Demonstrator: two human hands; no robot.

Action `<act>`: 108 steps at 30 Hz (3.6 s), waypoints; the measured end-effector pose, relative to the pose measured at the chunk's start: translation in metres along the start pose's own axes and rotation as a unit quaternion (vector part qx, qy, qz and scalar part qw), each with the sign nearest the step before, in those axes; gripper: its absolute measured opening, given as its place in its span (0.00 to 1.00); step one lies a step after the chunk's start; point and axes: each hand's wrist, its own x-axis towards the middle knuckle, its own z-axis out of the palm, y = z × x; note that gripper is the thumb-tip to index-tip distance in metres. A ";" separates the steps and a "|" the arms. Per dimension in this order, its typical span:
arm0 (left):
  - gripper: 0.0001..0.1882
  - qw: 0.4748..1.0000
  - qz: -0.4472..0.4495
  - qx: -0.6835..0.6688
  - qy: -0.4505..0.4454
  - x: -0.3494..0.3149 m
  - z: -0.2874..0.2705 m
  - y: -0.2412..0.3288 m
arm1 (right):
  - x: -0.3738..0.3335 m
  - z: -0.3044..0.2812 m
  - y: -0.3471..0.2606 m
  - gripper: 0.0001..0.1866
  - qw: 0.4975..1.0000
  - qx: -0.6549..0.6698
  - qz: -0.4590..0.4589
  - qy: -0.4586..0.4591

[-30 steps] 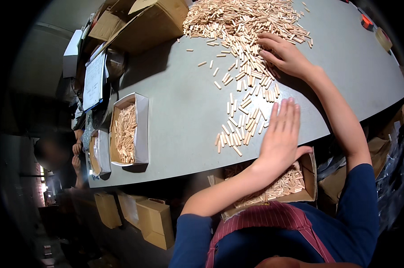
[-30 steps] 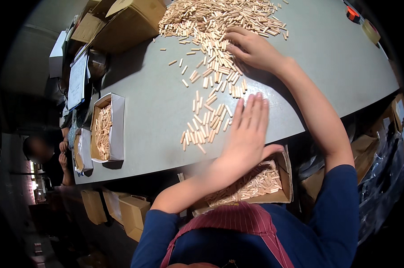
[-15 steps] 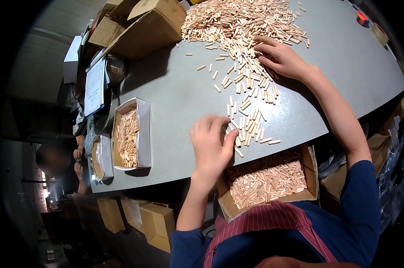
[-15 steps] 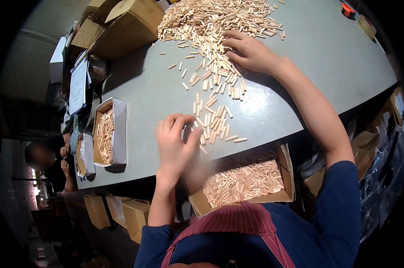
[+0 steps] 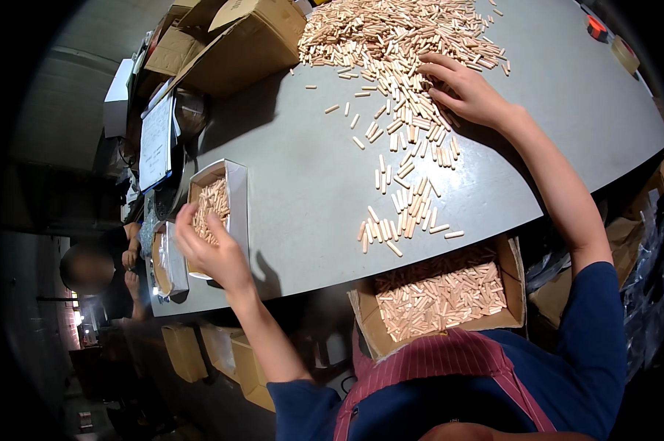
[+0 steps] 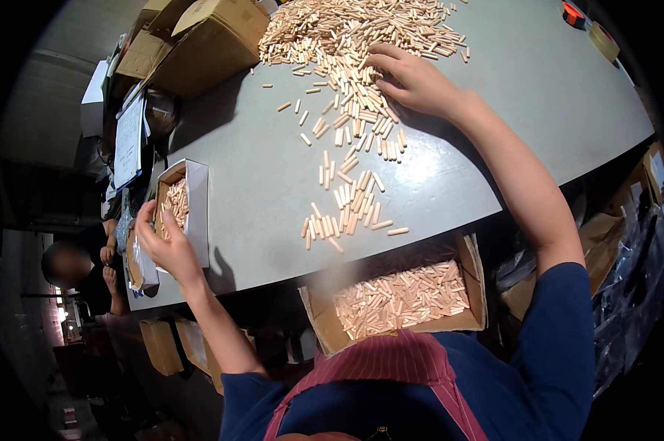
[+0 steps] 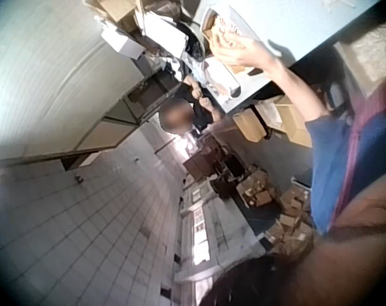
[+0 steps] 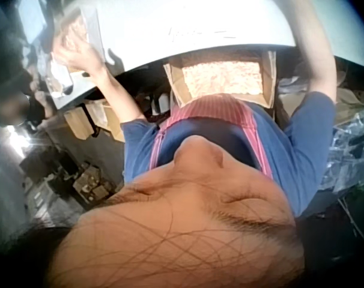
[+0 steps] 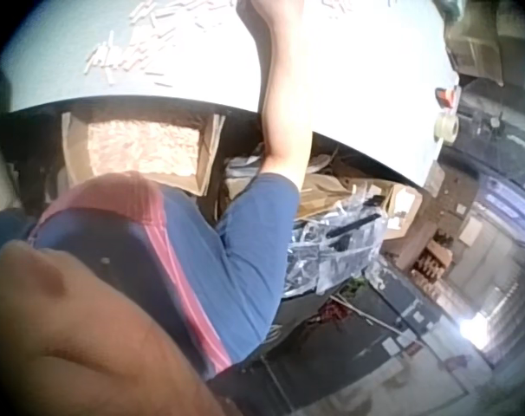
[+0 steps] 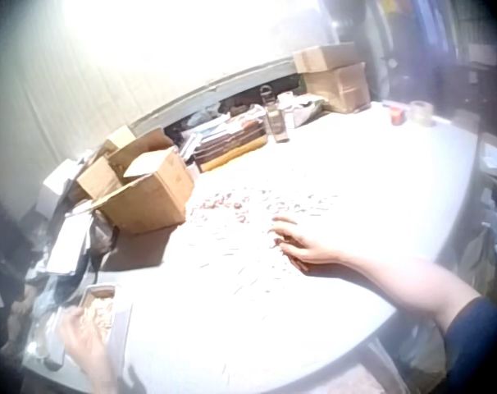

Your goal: The person sorts small wooden pegs on a table, moving them from a large pile into a cardboard box. The hands repeatedly gather pegs and place them into the box while another person works nearby.

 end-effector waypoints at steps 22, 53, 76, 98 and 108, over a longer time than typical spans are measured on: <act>0.19 0.745 0.159 -0.482 -0.433 -0.084 -0.006 0.118 | -0.004 -0.005 -0.006 0.17 0.999 0.031 0.028 -0.031; 0.44 0.611 -0.112 -0.598 -0.505 -0.068 0.037 0.117 | -0.001 -0.002 -0.001 0.19 1.000 0.003 0.015 -0.002; 0.26 0.745 -0.001 -0.490 -0.453 -0.063 0.051 0.124 | 0.000 -0.005 -0.011 0.18 0.999 0.032 0.009 0.012; 0.44 0.814 0.343 -0.200 -0.423 -0.012 0.158 0.180 | -0.001 0.005 -0.001 0.20 0.996 0.061 0.069 0.005; 0.46 0.809 0.341 -0.161 -0.450 -0.049 0.075 0.137 | -0.001 0.010 -0.007 0.21 0.998 0.041 0.042 0.035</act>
